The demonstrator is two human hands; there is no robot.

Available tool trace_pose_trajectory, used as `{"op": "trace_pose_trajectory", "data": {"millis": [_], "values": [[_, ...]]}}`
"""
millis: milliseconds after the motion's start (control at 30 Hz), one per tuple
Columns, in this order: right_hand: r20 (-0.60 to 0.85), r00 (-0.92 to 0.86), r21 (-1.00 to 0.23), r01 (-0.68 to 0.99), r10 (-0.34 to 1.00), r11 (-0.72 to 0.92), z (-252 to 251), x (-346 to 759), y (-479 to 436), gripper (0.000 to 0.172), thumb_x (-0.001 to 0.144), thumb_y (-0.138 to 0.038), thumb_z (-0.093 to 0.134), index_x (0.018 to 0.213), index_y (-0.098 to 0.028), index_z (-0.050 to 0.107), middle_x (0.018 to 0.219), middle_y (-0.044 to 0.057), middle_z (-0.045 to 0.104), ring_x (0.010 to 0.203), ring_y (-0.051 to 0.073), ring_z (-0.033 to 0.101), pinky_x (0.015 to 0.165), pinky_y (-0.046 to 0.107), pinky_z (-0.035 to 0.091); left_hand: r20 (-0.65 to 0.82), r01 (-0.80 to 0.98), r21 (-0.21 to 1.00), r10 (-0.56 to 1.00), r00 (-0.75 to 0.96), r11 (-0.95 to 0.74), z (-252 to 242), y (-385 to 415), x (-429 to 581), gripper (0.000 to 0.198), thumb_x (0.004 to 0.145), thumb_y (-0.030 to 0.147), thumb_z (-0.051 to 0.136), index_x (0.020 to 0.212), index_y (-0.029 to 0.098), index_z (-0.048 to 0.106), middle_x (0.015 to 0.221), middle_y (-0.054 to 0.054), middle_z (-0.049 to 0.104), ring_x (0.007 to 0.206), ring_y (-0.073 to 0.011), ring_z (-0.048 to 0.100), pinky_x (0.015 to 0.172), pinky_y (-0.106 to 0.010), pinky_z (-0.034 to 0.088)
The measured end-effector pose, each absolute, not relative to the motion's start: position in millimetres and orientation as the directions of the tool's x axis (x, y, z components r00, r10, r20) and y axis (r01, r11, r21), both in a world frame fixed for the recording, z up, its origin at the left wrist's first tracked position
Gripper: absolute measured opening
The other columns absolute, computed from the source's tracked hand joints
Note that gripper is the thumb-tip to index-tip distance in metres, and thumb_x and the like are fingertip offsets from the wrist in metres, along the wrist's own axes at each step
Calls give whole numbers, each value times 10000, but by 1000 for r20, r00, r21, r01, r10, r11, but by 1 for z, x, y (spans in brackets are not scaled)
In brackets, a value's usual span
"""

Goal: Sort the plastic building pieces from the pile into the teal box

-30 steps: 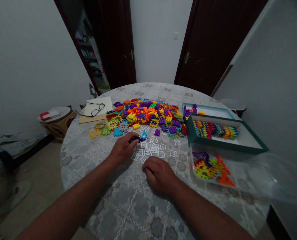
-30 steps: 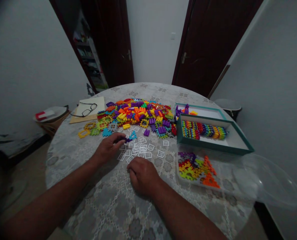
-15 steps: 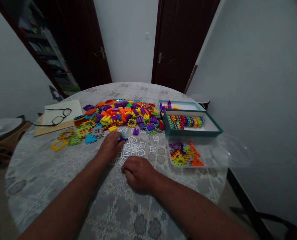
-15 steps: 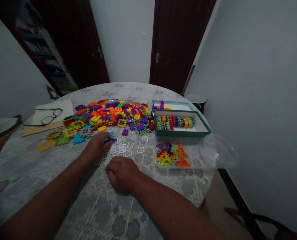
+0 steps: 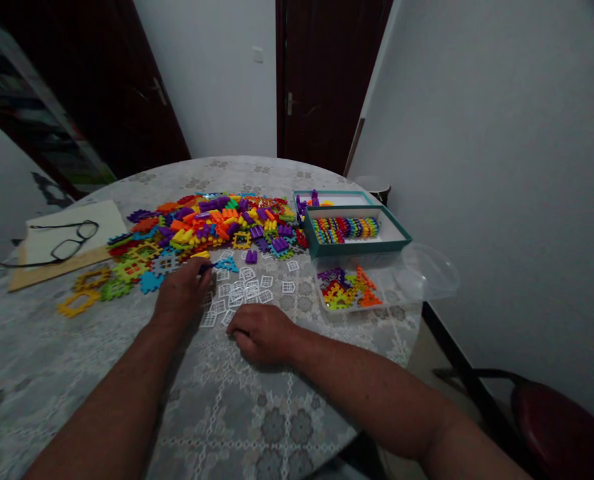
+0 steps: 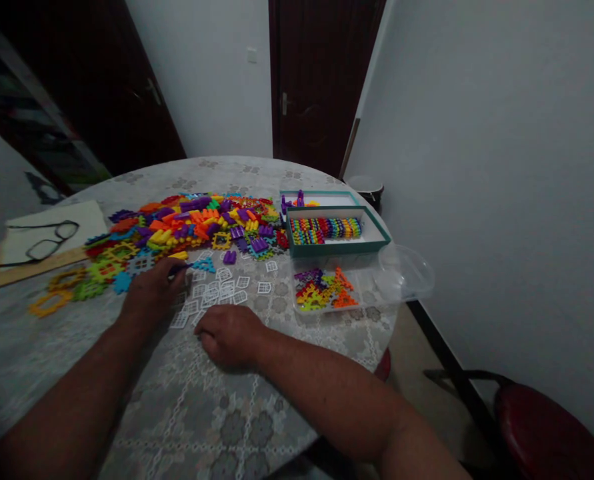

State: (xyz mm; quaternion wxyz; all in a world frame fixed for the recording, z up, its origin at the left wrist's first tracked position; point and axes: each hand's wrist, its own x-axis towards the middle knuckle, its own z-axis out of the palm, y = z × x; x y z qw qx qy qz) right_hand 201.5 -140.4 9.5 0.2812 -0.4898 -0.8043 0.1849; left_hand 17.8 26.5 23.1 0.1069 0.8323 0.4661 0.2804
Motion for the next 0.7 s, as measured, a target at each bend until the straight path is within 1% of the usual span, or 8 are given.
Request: {"op": "trace_pose_trajectory", "data": {"millis": [100, 200, 300, 400, 467, 533, 600, 700], "values": [[297, -351, -595, 659, 888, 459, 11, 201, -143, 166, 948, -122, 634, 1045, -197, 746, 1086, 66, 773, 1031, 212, 699, 944, 333, 545, 380, 702, 476, 844, 378, -529, 30, 21, 23, 263, 1000, 372, 544, 1169, 242, 698, 1102, -86, 790, 964, -281, 735, 923, -398, 565], [317, -348, -610, 637, 882, 470, 10, 201, -145, 182, 936, -95, 621, 1028, -196, 742, 1045, 67, 764, 1000, 211, 696, 927, 333, 545, 381, 653, 502, 823, 421, -567, 33, 20, 31, 272, 993, 323, 555, 1193, 219, 709, 1166, -109, 783, 1068, -289, 729, 991, -416, 566], [336, -349, -620, 617, 875, 484, 8, 202, -145, 188, 933, -87, 619, 1026, -200, 738, 1029, 64, 758, 984, 210, 693, 917, 331, 544, 373, 638, 464, 789, 488, -614, 27, 24, 38, 295, 956, 291, 627, 1225, 206, 713, 1222, -122, 763, 1142, -294, 707, 1052, -435, 558], [358, -349, -619, 606, 866, 500, 5, 202, -146, 191, 936, -84, 618, 1029, -201, 736, 1021, 64, 752, 984, 209, 690, 916, 326, 544, 366, 646, 391, 755, 545, -656, 18, 28, 46, 381, 947, 313, 701, 1302, 173, 700, 1251, -143, 738, 1216, -300, 677, 1124, -447, 528], [368, -346, -617, 603, 863, 505, 3, 202, -146, 195, 941, -81, 612, 1029, -203, 736, 1018, 62, 749, 983, 206, 688, 920, 322, 542, 347, 664, 341, 745, 569, -666, 14, 28, 52, 474, 927, 349, 768, 1356, 163, 685, 1265, -149, 724, 1234, -309, 665, 1135, -458, 521], [371, -343, -618, 603, 863, 505, 2, 202, -145, 201, 944, -78, 607, 1031, -205, 736, 1021, 59, 750, 981, 204, 687, 920, 320, 541, 325, 689, 307, 753, 572, -656, 11, 27, 57, 511, 919, 380, 805, 1370, 172, 686, 1265, -145, 716, 1227, -312, 665, 1116, -455, 531], [366, -340, -619, 606, 866, 500, 2, 202, -145, 205, 940, -74, 606, 1031, -205, 736, 1019, 58, 751, 974, 204, 686, 913, 319, 540, 311, 708, 291, 763, 566, -644, 10, 27, 60, 473, 937, 385, 799, 1349, 174, 701, 1251, -142, 717, 1205, -308, 674, 1088, -436, 543], [356, -344, -618, 611, 869, 495, 4, 202, -145, 203, 940, -76, 604, 1031, -203, 733, 1015, 59, 750, 971, 208, 685, 906, 321, 540, 311, 727, 259, 767, 561, -636, 10, 28, 58, 371, 974, 348, 758, 1295, 166, 723, 1230, -143, 728, 1184, -300, 685, 1061, -406, 551]]}}
